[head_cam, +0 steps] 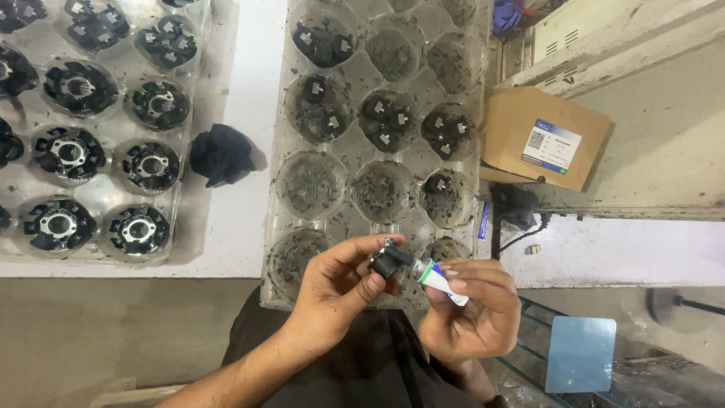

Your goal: The person sits at a workbench and applies adhesive from a small tube onto black plastic components held in trays. They pick each component from the tray, squeeze adhesive onto it, and place it back into the tray, working through the parts one at a time.

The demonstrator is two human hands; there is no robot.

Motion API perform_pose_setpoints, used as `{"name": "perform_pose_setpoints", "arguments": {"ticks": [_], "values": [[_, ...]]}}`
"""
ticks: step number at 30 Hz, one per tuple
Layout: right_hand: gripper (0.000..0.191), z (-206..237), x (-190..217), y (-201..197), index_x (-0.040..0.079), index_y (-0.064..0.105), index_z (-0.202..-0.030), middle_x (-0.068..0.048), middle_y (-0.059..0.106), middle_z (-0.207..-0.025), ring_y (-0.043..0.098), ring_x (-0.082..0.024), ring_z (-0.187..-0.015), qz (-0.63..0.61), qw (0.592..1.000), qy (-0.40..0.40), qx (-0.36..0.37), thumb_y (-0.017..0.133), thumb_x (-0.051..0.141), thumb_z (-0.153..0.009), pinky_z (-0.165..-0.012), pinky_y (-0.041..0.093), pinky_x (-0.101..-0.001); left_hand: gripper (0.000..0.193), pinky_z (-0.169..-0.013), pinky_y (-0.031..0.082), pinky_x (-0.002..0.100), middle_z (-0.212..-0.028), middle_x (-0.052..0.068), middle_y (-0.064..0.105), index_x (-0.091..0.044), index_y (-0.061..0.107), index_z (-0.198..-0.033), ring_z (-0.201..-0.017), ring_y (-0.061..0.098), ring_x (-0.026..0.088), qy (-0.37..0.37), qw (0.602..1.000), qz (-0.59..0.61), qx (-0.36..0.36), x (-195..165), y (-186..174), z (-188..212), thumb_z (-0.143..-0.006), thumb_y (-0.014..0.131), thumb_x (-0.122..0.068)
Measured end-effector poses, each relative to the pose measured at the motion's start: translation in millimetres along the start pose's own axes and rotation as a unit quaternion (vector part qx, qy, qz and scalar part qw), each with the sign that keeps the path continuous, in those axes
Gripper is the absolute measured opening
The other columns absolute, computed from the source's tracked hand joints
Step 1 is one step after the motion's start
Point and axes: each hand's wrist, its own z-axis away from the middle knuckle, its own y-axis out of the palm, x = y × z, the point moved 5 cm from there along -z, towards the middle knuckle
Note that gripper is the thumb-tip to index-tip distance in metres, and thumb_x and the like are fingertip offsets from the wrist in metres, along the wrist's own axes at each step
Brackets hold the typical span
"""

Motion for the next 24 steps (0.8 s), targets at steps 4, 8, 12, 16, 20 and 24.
{"name": "perform_pose_setpoints", "arguments": {"ticks": [4,8,12,16,20,24], "values": [[0.026,-2.3,0.7,2.6,0.002,0.056,-0.104,-0.01,0.064,-0.096,0.069,-0.02,-0.08,0.017,1.0,-0.005,-0.003,0.079,0.007,-0.093,-0.072,0.061,-0.0305,0.043,-0.09,0.059,0.033,-0.126,0.009,0.068,0.003,0.058,-0.141,-0.096,0.067,0.015,-0.022,1.0,0.02,-0.005,0.7,-1.5,-2.8,-0.1,0.067,-0.006],[0.026,-3.7,1.9,4.5,0.002,0.055,-0.104,-0.01,0.063,-0.096,0.068,-0.02,-0.08,0.023,1.0,0.007,-0.002,0.078,0.004,-0.093,-0.073,0.06,-0.03,0.043,-0.089,0.058,0.031,-0.114,0.007,0.07,0.002,0.06,-0.141,-0.093,0.068,0.015,-0.024,0.999,0.022,-0.008,-1.0,-2.0,-3.8,-0.1,0.069,-0.009],[0.024,-3.5,2.8,5.7,0.002,0.056,-0.103,-0.01,0.064,-0.096,0.068,-0.02,-0.08,0.021,1.0,0.007,0.006,0.078,0.003,-0.094,-0.073,0.061,-0.0302,0.045,-0.086,0.058,0.031,-0.105,0.006,0.072,0.002,0.06,-0.14,-0.089,0.069,0.015,-0.029,0.999,0.019,-0.019,1.6,-4.4,-2.1,-0.099,0.07,-0.012],[0.024,-3.1,2.6,5.3,0.002,0.056,-0.105,-0.01,0.064,-0.098,0.068,-0.019,-0.083,0.012,0.999,0.028,0.018,0.077,0.005,-0.094,-0.075,0.061,-0.0303,0.047,-0.086,0.058,0.031,-0.109,0.005,0.073,0.001,0.06,-0.138,-0.088,0.069,0.015,-0.02,0.999,0.025,-0.018,1.1,-6.1,-1.5,-0.097,0.07,-0.02],[0.024,-3.5,2.7,5.0,0.001,0.057,-0.104,-0.01,0.063,-0.097,0.067,-0.018,-0.082,-0.003,0.999,0.037,0.023,0.078,0.006,-0.094,-0.075,0.061,-0.0295,0.051,-0.087,0.057,0.032,-0.102,0.006,0.071,0.001,0.062,-0.142,-0.09,0.067,0.014,-0.009,0.999,0.047,0.008,-2.1,-4.6,-1.6,-0.101,0.071,-0.028],[0.024,-2.4,-1.2,3.0,0.0,0.057,-0.103,-0.011,0.063,-0.095,0.066,-0.02,-0.082,0.022,0.998,0.049,0.036,0.077,0.003,-0.092,-0.076,0.058,-0.0311,0.05,-0.087,0.058,0.031,-0.098,0.006,0.07,0.002,0.065,-0.141,-0.087,0.064,0.013,-0.023,0.997,0.072,-0.001,-0.8,-8.0,-3.9,-0.1,0.072,-0.026]]}}
